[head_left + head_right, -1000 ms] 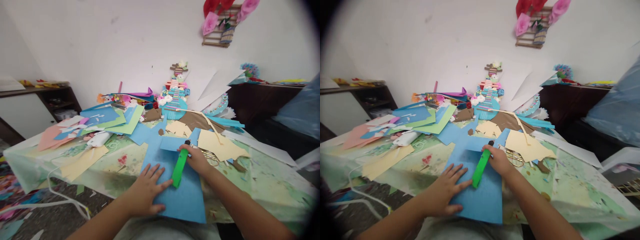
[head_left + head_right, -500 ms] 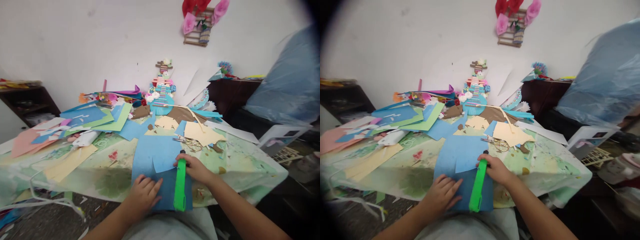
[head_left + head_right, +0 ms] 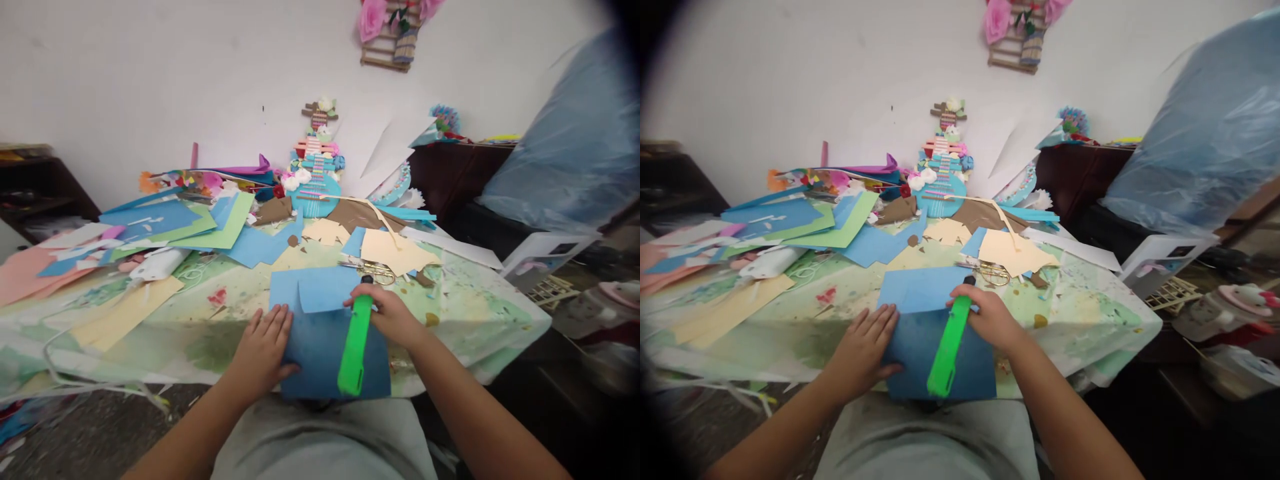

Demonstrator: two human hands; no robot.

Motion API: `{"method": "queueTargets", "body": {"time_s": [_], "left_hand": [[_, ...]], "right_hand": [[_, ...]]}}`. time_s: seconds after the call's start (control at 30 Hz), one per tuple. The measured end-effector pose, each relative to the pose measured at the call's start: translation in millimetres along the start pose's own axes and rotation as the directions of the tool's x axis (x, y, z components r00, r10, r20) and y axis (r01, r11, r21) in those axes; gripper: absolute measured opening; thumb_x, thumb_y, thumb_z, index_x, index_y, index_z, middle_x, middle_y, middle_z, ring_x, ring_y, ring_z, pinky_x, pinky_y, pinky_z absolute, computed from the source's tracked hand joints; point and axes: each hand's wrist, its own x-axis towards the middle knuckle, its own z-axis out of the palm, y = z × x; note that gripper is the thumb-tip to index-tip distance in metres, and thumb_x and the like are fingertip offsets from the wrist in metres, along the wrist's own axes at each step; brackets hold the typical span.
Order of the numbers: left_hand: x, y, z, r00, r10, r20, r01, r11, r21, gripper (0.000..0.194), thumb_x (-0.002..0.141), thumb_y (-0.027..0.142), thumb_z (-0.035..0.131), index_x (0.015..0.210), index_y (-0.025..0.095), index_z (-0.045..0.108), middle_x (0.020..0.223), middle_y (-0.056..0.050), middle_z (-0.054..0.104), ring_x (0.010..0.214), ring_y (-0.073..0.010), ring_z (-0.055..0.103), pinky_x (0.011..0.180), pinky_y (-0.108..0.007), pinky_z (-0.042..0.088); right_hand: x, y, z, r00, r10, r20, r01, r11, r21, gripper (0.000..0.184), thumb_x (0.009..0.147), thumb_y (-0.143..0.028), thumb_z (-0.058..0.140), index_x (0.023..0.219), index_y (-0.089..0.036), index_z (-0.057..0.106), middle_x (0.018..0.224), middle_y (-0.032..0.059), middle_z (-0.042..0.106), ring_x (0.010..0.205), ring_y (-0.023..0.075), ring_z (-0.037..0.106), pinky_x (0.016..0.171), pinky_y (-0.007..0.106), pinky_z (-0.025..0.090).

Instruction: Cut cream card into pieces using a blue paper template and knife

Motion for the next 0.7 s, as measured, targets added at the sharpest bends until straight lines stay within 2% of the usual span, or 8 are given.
{"method": "queueTargets", "body": {"time_s": [0.07, 0.17, 0.27, 0.33, 0.4, 0.5, 0.57, 0.7], "left_hand": [[-8.4, 7.5, 2.1, 0.997, 0.001, -0.080, -0.002, 1.000, -0.022, 0.066, 0.065, 0.052, 0.061, 0.118, 0.013, 0.051, 0.125, -0.017, 0.049, 0.114, -0.0318, 0.045, 0.098, -0.049, 0.026], [-20.4, 13.4, 5.9, 0.973, 0.058, -0.224, -0.070, 0.996, -0.050, 0.057, 0.069, 0.050, 0.056, 0.112, 0.013, 0.055, 0.119, -0.017, 0.054, 0.112, -0.0320, 0.046, 0.097, -0.049, 0.028], [-25.6, 16.4, 6.0, 0.932, 0.127, -0.340, -0.170, 0.980, -0.099, 0.036, 0.074, 0.038, 0.052, 0.101, 0.015, 0.059, 0.102, -0.011, 0.063, 0.105, -0.0266, 0.051, 0.095, -0.044, 0.032], [-23.2, 17.4, 3.2, 0.912, 0.102, -0.397, -0.162, 0.979, -0.121, 0.026, 0.077, 0.032, 0.051, 0.097, 0.017, 0.059, 0.095, -0.008, 0.065, 0.100, -0.0237, 0.054, 0.093, -0.042, 0.034], [-17.5, 16.5, 0.7, 0.908, 0.031, -0.418, -0.082, 0.991, -0.105, 0.026, 0.077, 0.031, 0.050, 0.098, 0.016, 0.057, 0.099, -0.011, 0.063, 0.102, -0.0260, 0.053, 0.091, -0.043, 0.035], [-9.7, 10.9, 2.6, 0.922, -0.077, -0.380, 0.055, 0.996, -0.067, 0.035, 0.078, 0.035, 0.050, 0.105, 0.013, 0.052, 0.113, -0.017, 0.056, 0.109, -0.0305, 0.048, 0.091, -0.047, 0.035], [-8.8, 5.5, 6.8, 0.931, -0.089, -0.354, 0.065, 0.995, -0.081, 0.040, 0.079, 0.035, 0.047, 0.112, 0.011, 0.046, 0.115, -0.018, 0.055, 0.111, -0.0291, 0.047, 0.093, -0.046, 0.034], [-14.5, -4.5, 9.4, 0.923, -0.087, -0.376, 0.025, 0.986, -0.167, 0.051, 0.084, 0.037, 0.038, 0.126, 0.010, 0.029, 0.114, -0.017, 0.054, 0.113, -0.0258, 0.045, 0.093, -0.044, 0.035]], "right_hand": [[9.7, 6.4, 9.2, 0.999, 0.021, -0.033, -0.021, 1.000, -0.010, 0.025, 0.073, -0.013, 0.045, 0.097, -0.021, 0.048, 0.094, 0.0044, 0.066, 0.089, 0.0146, 0.063, 0.076, 0.029, 0.048], [18.0, 12.1, 22.4, 0.998, 0.059, 0.011, -0.058, 0.994, -0.093, 0.024, 0.073, -0.014, 0.045, 0.095, -0.020, 0.051, 0.091, 0.0043, 0.067, 0.087, 0.0165, 0.063, 0.078, 0.031, 0.047], [17.8, 9.4, 26.2, 0.996, 0.053, 0.071, -0.042, 0.988, -0.150, 0.023, 0.072, -0.013, 0.047, 0.092, -0.021, 0.056, 0.088, 0.0023, 0.068, 0.085, 0.0176, 0.063, 0.079, 0.032, 0.045], [16.8, 4.2, 23.8, 0.989, 0.038, 0.140, -0.007, 0.975, -0.220, 0.026, 0.073, -0.011, 0.045, 0.093, -0.021, 0.058, 0.088, 0.0019, 0.067, 0.085, 0.0168, 0.062, 0.077, 0.030, 0.044], [17.3, -0.9, 20.0, 0.977, 0.018, 0.215, 0.058, 0.938, -0.343, 0.029, 0.074, -0.010, 0.044, 0.096, -0.021, 0.059, 0.087, 0.0034, 0.066, 0.083, 0.0166, 0.060, 0.075, 0.029, 0.044], [20.9, -4.4, 17.0, 0.951, -0.021, 0.309, 0.178, 0.852, -0.492, 0.032, 0.076, -0.010, 0.041, 0.099, -0.021, 0.061, 0.081, 0.0060, 0.062, 0.075, 0.0165, 0.058, 0.068, 0.028, 0.044], [23.9, -3.3, 17.7, 0.933, -0.064, 0.355, 0.248, 0.827, -0.505, 0.034, 0.077, -0.009, 0.039, 0.100, -0.021, 0.062, 0.078, 0.0063, 0.060, 0.070, 0.0156, 0.057, 0.064, 0.026, 0.043], [29.1, -2.4, 23.0, 0.903, -0.155, 0.401, 0.337, 0.835, -0.435, 0.035, 0.077, -0.007, 0.038, 0.100, -0.021, 0.062, 0.078, 0.0063, 0.060, 0.069, 0.0144, 0.056, 0.061, 0.024, 0.043]]}}
